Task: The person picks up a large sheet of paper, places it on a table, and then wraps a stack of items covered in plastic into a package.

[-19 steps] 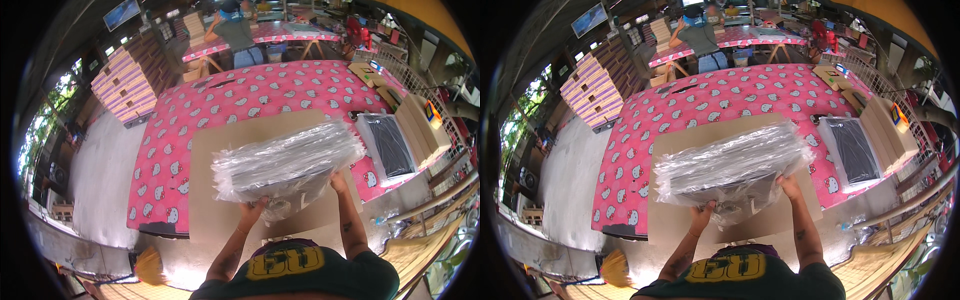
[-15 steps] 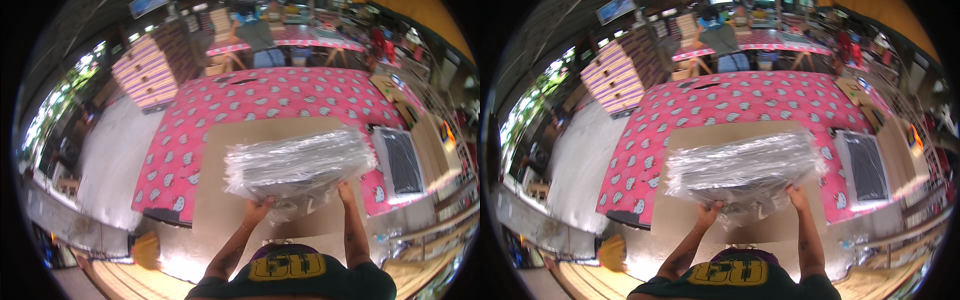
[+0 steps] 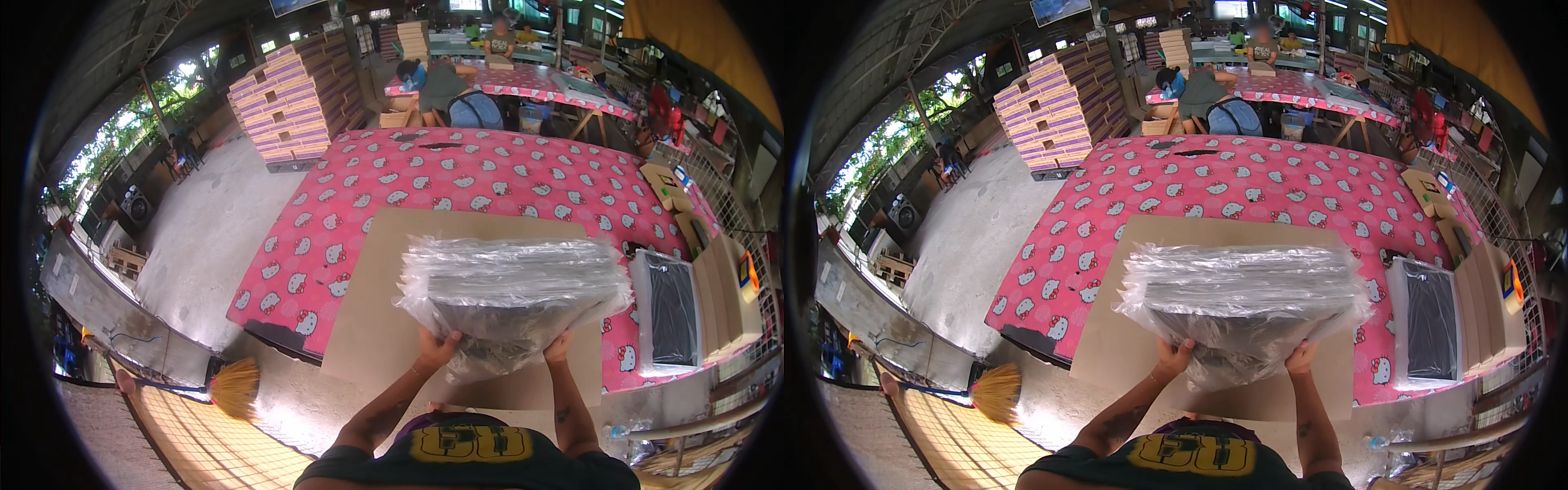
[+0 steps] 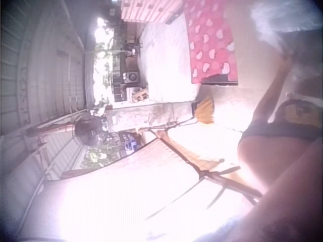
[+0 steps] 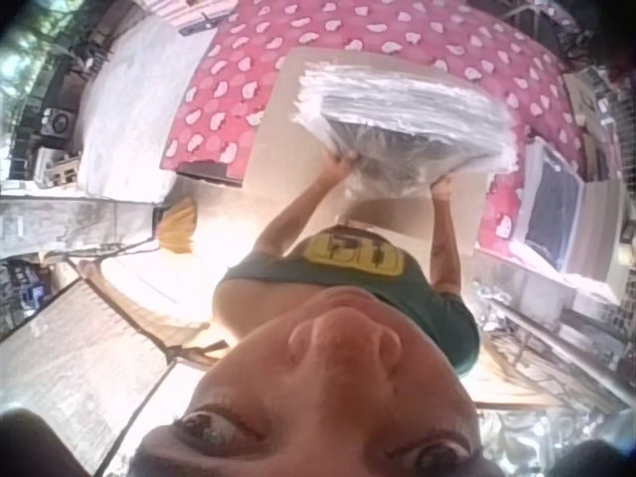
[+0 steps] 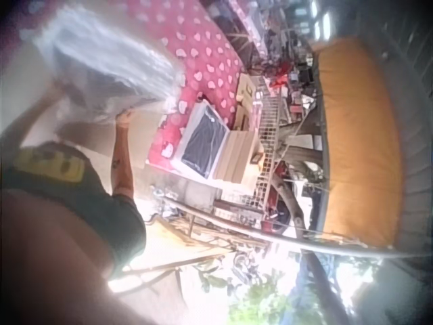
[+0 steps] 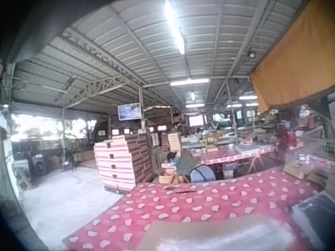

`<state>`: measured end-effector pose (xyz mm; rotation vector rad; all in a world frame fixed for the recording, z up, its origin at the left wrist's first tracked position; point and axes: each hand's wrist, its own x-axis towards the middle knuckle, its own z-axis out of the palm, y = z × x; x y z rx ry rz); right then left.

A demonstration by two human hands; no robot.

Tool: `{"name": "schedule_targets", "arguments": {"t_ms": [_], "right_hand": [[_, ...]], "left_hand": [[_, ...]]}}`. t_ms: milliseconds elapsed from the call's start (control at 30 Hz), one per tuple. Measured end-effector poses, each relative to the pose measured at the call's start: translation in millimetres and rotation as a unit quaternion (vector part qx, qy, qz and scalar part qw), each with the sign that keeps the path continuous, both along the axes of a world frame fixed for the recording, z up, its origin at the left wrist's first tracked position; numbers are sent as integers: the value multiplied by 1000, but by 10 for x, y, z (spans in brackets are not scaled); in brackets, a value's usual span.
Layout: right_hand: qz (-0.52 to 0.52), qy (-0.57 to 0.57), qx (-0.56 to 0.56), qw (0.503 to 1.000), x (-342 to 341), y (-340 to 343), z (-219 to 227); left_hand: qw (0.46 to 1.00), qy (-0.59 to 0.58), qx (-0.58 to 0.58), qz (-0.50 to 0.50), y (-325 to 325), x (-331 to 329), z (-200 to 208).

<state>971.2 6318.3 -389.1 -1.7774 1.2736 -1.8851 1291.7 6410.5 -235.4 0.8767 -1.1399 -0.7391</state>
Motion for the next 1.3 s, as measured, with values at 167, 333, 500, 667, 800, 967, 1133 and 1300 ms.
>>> {"name": "schedule_targets", "arguments": {"t_ms": [167,333,500,667,800,967,1133,1300], "right_hand": [[26,5,41,999,93,69,132],[98,-5,147,984,-298,238,-64],[5,36,78,996,-293,316,-397],[-40,-97,139,985,-16,240,-177],[85,24,38,995,310,226,322],[4,38,62,997,192,203,-35],[56,56,96,992,297,330,249],[47,90,149,984,8,498,684]], "left_hand": [[1000,25,-15,-11,-21,76,-247],[992,-19,79,-101,104,198,-127],[974,-47,221,-16,134,79,-445],[974,-160,151,60,-45,130,-728],[867,-434,-102,225,-36,526,-587],[903,-347,-144,208,-270,387,-906],[978,-189,79,32,-81,649,-989],[982,-119,138,-46,-180,451,-557]]}}
